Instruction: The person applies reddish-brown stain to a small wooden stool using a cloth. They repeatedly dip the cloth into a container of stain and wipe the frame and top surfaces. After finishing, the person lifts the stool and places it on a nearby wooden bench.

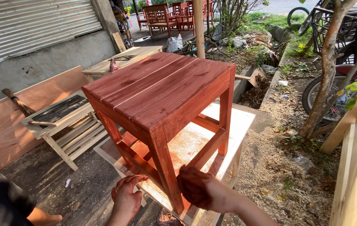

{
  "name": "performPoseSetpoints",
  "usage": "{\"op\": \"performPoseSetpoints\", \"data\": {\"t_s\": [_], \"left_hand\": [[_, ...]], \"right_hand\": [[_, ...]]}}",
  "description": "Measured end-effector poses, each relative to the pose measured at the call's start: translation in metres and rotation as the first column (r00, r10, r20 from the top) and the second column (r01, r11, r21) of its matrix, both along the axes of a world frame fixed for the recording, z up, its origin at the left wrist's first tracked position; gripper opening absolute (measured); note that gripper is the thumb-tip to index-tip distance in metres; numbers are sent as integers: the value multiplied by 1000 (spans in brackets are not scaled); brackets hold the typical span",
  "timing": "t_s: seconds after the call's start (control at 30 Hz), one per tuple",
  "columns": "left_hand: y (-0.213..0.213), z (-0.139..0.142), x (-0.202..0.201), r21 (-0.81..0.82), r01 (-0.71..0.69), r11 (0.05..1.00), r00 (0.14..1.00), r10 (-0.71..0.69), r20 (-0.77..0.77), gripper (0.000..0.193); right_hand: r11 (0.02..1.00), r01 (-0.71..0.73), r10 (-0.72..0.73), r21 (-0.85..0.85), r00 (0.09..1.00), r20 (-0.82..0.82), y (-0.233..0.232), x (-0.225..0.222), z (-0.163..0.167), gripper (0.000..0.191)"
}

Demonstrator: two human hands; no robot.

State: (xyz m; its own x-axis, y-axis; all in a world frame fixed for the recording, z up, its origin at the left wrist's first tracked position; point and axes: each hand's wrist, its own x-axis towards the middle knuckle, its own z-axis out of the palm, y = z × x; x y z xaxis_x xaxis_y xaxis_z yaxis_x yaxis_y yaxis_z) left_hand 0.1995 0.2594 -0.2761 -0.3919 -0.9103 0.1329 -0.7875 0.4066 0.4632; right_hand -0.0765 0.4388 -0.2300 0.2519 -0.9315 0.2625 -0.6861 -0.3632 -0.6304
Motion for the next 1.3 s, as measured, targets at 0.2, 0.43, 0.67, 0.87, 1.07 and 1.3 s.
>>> {"op": "performPoseSetpoints", "data": {"t_s": [0.2,0.43,0.67,0.87,1.07,1.3], "left_hand": [[-5,6,5,-45,-39,998,999,39,-5,51],[-4,8,10,42,-61,997,996,59,64,52],[-10,1,37,45,-62,997,998,62,18,49],[-16,-2,56,82,-120,989,993,118,24,48],[-21,-2,47,35,-91,995,995,93,-44,47],[-13,-4,23,8,-16,1000,998,17,-68,46]], "right_hand": [[778,443,-628,445,570,530,10,-73,-26,67],[751,458,-361,476,-319,876,-6,-105,-38,60],[797,510,-114,323,-398,910,-65,-137,-66,53],[786,602,-125,137,-63,990,-108,-124,-83,53],[655,549,-402,519,-329,854,-83,-61,-55,63],[686,713,-326,149,117,938,-62,4,-60,69]]}}
